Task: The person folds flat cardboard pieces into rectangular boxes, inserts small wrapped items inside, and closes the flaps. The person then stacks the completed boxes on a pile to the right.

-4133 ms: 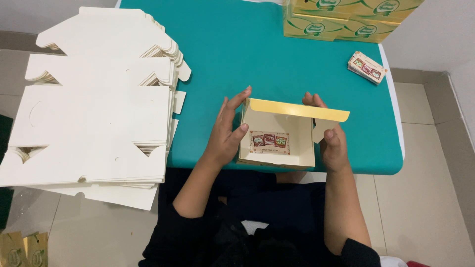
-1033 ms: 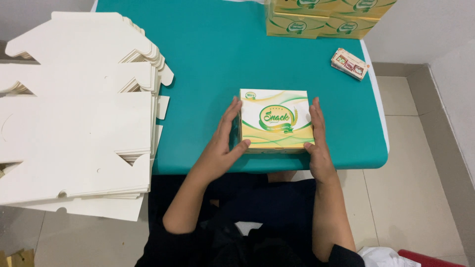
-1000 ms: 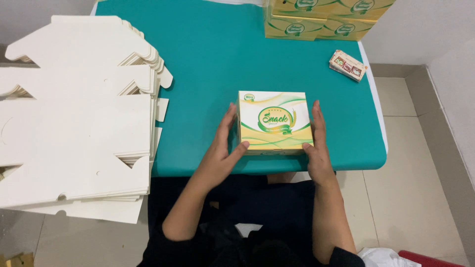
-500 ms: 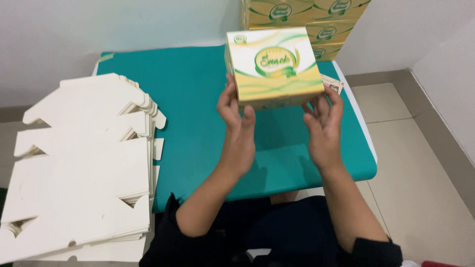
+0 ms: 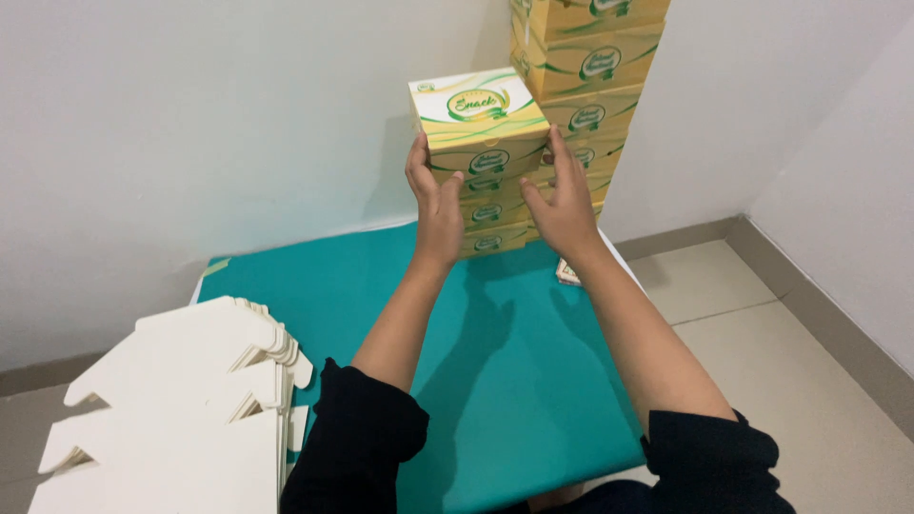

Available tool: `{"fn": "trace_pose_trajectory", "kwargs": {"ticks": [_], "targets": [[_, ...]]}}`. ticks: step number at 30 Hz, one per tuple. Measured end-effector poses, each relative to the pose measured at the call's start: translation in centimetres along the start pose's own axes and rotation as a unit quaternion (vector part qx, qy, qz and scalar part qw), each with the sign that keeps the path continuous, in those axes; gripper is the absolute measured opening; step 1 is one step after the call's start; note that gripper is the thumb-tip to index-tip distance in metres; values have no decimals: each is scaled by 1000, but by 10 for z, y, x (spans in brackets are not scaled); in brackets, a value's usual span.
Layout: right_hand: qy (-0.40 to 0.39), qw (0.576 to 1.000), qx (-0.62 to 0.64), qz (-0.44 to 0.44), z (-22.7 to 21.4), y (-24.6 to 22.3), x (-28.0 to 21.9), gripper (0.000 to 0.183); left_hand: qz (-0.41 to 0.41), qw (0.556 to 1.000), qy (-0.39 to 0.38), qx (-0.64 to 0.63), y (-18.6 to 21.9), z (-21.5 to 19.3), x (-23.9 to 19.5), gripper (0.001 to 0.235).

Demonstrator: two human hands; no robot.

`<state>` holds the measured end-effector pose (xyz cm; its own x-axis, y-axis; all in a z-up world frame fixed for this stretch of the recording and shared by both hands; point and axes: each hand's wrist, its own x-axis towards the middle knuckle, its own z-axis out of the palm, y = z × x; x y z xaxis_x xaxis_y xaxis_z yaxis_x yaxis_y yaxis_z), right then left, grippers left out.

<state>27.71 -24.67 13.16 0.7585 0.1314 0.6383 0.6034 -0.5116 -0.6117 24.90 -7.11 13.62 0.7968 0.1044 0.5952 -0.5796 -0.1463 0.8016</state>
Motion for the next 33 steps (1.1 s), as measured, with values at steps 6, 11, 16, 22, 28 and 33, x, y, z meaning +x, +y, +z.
{"fn": "trace_pose_trajectory", "kwargs": {"ticks": [6, 11, 16, 22, 28, 33], "targets": [[12, 1000, -20, 18, 7, -8, 25, 50, -71, 997, -16, 37, -7, 2, 30, 68], [-1, 998, -51, 33, 15, -3, 31, 49, -100, 992, -32, 69, -2, -1, 43, 70], [-8, 998, -61, 23, 13, -14, 22, 48, -131, 984, -60, 104, 1, -20, 35, 73], [-62, 998, -20, -8, 19, -64, -21, 44, -164, 929, -188, 273, 2, -93, -18, 80], [-231, 962, 13, -143, 90, -139, -102, 39, -193, 813, -330, 438, 107, -229, -144, 61], [-406, 865, 77, -284, 154, -216, -191, 44, -341, 781, -164, 496, 160, -338, -246, 58]]}}
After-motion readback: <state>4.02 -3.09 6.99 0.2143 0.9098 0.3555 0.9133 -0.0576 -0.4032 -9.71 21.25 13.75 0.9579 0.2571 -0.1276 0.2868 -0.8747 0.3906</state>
